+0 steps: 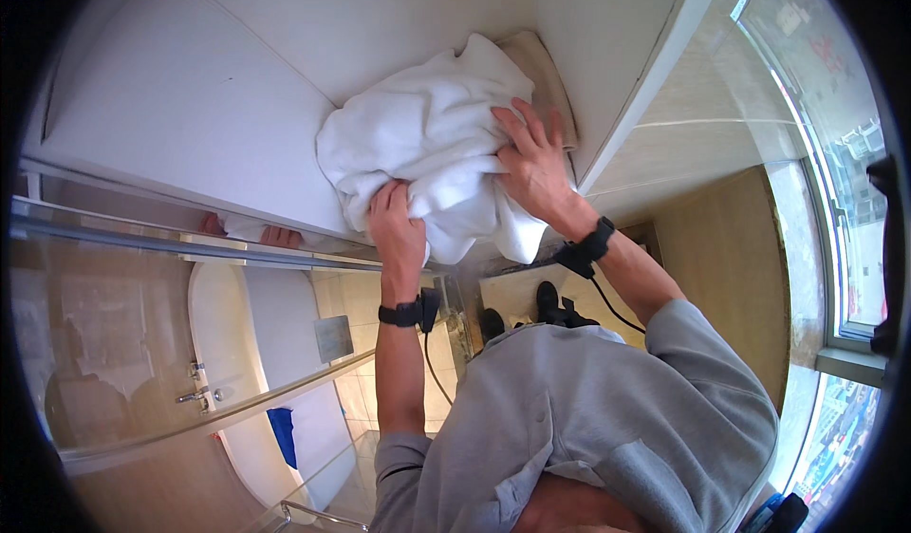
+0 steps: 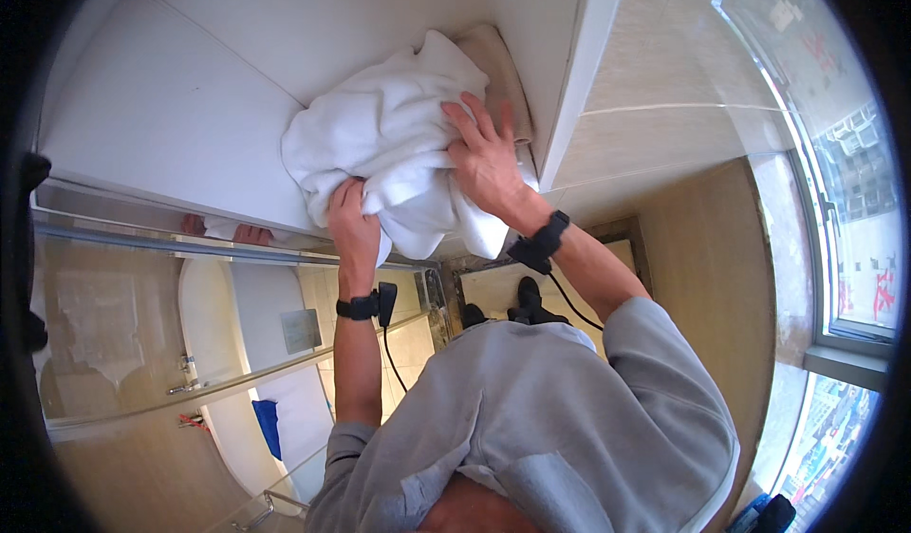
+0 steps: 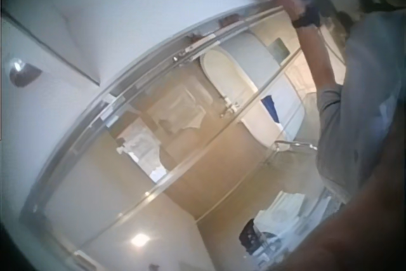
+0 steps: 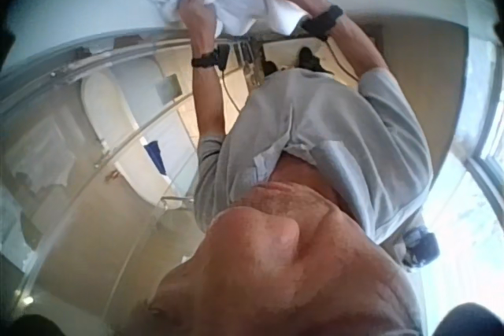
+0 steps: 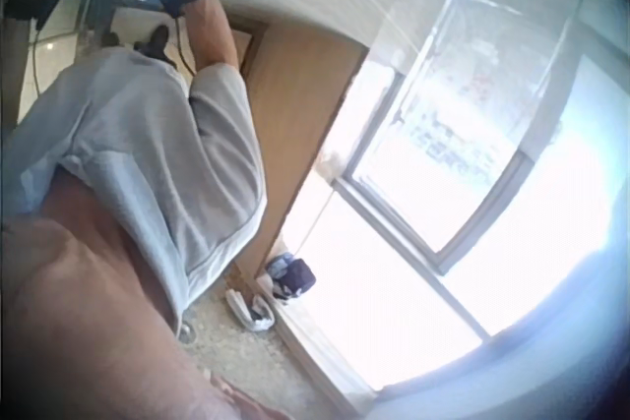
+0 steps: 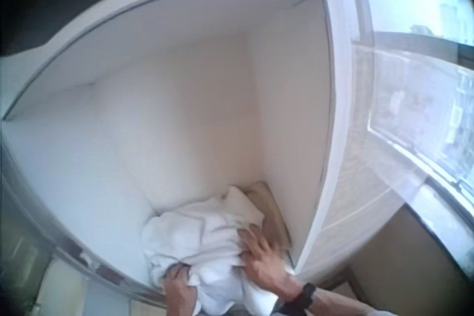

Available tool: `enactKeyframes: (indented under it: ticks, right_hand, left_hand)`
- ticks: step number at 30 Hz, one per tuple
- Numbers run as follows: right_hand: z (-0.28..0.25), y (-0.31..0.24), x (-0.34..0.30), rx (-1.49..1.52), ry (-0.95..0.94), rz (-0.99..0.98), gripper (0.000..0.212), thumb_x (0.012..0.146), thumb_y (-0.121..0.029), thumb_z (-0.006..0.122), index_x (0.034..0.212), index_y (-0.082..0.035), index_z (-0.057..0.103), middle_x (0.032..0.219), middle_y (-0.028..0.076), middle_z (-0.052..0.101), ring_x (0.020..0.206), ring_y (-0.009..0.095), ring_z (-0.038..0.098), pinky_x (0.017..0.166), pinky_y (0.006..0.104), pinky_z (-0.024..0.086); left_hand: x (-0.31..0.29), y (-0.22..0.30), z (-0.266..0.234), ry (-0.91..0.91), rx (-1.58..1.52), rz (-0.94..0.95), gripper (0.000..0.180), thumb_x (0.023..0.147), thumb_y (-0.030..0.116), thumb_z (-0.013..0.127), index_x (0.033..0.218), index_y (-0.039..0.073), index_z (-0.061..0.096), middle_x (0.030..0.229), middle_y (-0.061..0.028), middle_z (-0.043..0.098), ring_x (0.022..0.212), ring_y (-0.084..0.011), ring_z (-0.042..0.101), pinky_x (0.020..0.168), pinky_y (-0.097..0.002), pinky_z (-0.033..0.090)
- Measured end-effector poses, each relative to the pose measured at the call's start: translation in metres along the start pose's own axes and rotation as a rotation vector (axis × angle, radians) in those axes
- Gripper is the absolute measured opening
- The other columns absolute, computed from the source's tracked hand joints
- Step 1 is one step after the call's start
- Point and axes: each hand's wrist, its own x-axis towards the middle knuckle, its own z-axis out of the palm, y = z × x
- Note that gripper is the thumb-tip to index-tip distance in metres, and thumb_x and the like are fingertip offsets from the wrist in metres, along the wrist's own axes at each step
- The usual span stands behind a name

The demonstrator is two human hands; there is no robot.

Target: The person folds a white towel on a bathroom countertop, smoothing and aligning the edges before placing it into a cabinet. The person then retrieves another white towel and repeats the folding process.

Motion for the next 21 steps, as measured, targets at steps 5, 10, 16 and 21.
enactKeyframes:
  ticks: [5, 10, 16, 21]
  right_hand:
    - [-0.055, -0.027, 0.025, -0.028, 0.051, -0.056, 0.011, 0.064, -0.005, 0.077, 0.074, -0.003, 0.072, 0.151, 0.015, 0.058, 0.153, 0.040, 0.044, 0.117, 0.0742, 0.033]
    - [-0.098, -0.047, 0.092, -0.139, 0.211, -0.042, 0.009, 0.066, -0.004, 0.077, 0.075, -0.003, 0.075, 0.144, 0.016, 0.062, 0.148, 0.039, 0.047, 0.117, 0.0730, 0.032]
    - [-0.011, -0.025, 0.122, -0.435, -0.098, -0.017, 0.009, 0.077, -0.013, 0.080, 0.082, -0.006, 0.085, 0.149, 0.013, 0.063, 0.154, 0.037, 0.041, 0.122, 0.0740, 0.027]
    - [0.053, 0.000, 0.121, -0.469, -0.160, -0.072, 0.019, 0.082, -0.017, 0.075, 0.092, -0.006, 0.086, 0.150, 0.014, 0.062, 0.155, 0.037, 0.040, 0.124, 0.0763, 0.025]
  left_hand:
    - [0.009, 0.021, -0.058, 0.075, 0.115, -0.036, 0.040, 0.082, -0.004, 0.073, 0.121, 0.005, 0.073, 0.112, -0.0141, 0.075, 0.105, -0.0410, 0.072, 0.085, -0.0527, 0.059]
    - [0.079, 0.065, -0.126, 0.223, 0.311, -0.011, 0.026, 0.087, 0.001, 0.070, 0.113, 0.007, 0.074, 0.102, -0.0142, 0.075, 0.093, -0.0428, 0.074, 0.074, -0.0536, 0.058]
    - [0.128, -0.001, -0.067, -0.223, 0.477, -0.183, 0.015, 0.091, 0.009, 0.066, 0.094, 0.005, 0.080, 0.097, -0.0206, 0.078, 0.092, -0.0448, 0.076, 0.078, -0.0548, 0.061]
    - [0.135, -0.038, 0.005, -0.258, 0.485, -0.174, 0.019, 0.094, 0.014, 0.066, 0.091, 0.007, 0.083, 0.097, -0.0197, 0.081, 0.092, -0.0415, 0.079, 0.080, -0.0523, 0.064]
